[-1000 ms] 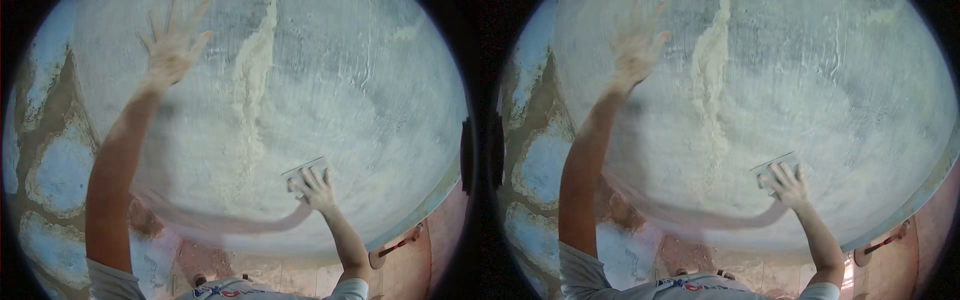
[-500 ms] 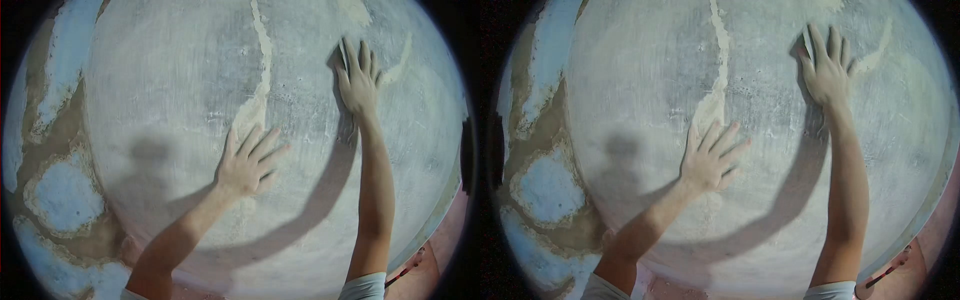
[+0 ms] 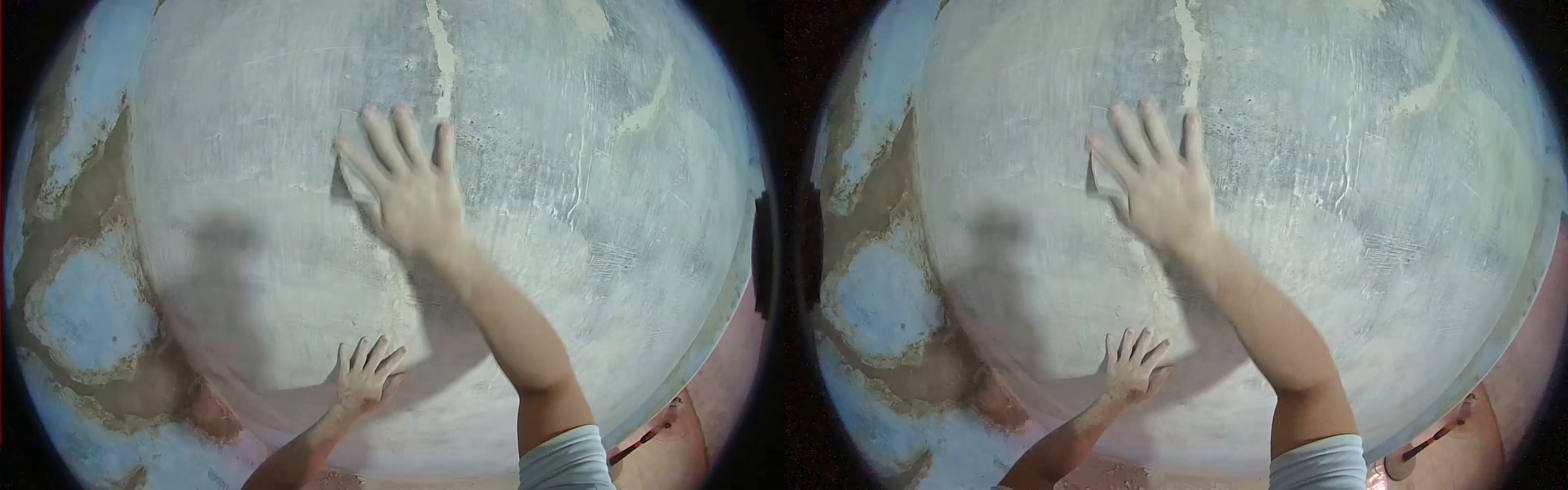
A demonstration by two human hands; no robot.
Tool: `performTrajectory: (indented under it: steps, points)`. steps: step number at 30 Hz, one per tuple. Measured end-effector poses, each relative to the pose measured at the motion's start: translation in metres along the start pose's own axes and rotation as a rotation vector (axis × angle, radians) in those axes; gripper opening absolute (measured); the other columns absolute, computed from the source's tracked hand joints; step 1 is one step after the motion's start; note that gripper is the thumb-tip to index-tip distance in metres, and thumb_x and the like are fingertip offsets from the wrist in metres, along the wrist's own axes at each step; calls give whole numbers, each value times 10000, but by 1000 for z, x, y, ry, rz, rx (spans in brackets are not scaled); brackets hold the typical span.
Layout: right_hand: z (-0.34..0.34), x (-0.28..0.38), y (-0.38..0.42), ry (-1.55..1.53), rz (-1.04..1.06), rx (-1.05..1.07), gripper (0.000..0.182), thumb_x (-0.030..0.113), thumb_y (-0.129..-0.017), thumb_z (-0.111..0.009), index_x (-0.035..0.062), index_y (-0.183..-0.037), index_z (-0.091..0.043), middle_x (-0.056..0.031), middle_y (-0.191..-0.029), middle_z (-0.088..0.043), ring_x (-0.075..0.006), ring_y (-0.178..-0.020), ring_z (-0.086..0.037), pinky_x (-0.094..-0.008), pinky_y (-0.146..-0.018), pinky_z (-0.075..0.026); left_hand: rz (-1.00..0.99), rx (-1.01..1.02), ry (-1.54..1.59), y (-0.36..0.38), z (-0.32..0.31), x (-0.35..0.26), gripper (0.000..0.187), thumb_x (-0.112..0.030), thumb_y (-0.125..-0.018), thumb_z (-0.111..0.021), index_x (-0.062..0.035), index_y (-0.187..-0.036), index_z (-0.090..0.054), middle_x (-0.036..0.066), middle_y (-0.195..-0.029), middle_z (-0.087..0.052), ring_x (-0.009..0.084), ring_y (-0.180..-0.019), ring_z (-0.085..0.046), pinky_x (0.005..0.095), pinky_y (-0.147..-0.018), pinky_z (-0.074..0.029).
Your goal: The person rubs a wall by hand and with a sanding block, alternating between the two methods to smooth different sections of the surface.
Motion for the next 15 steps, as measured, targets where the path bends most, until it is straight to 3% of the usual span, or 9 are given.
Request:
performTrajectory:
  steps: [3,4,6,9,10,11,15]
  points:
    - [-9,56,64,-159,144,172,942,557,-868,-791,330,-1684,-378,-54,-1780,-286,-320,-1624,-273,-707,-1250,-257,77,78,39,32,-2,11,591,-458,-946,-728,-218,-1479,-648,176,-1575,-506,479,-1438,-430,804,-1177,-209]
    - [-24,74,91,-227,163,191,1104,567,-798,-846,370,-1721,-272,-33,-1808,-218,-320,-1627,-278,-719,-1230,-289,102,83,35,42,-1,16,594,-453,-946,-728,-211,-1483,-645,180,-1587,-496,493,-1457,-411,807,-1184,-190]
    - [-36,108,139,-173,243,283,1137,598,-798,-836,362,-1732,-233,-22,-1815,-193,-285,-1632,-264,-701,-1221,-314,180,128,63,58,5,28,627,-446,-952,-715,-180,-1512,-620,209,-1648,-432,550,-1512,-334,811,-1208,-136]
    - [-49,143,213,-254,290,460,1117,623,-824,-800,398,-1733,-192,26,-1821,-164,-232,-1642,-226,-689,-1211,-339,265,216,-33,72,22,54,691,-463,-980,-682,-163,-1585,-536,218,-1701,-353,557,-1549,-262,800,-1229,-97]
    - [-57,150,243,-285,298,508,1112,624,-828,-794,409,-1732,-184,39,-1821,-160,-221,-1647,-212,-691,-1216,-333,291,218,-95,75,28,66,735,-475,-1021,-630,-169,-1658,-425,214,-1758,-238,554,-1596,-151,775,-1254,-55]
    - [-56,150,258,-311,307,553,1107,626,-833,-788,420,-1731,-175,51,-1821,-155,-211,-1651,-198,-693,-1221,-328,340,214,-95,76,37,80,731,-480,-1028,-623,-175,-1661,-422,198,-1766,-228,554,-1601,-138,777,-1254,-61]
    - [-53,113,269,-301,253,683,1068,453,-856,-849,397,-1724,-230,40,-1827,-138,-235,-1649,-218,-682,-1270,-224,491,186,-60,67,79,142,739,-491,-1051,-594,-204,-1693,-368,180,-1803,-113,597,-1601,-41,773,-1258,-80]
Point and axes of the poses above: each hand's wrist, its own y-axis away from the middle knuckle, its own z-axis out of the back of the hand, x = y × z, the point moved 7 cm from there along -y, towards the middle knuckle
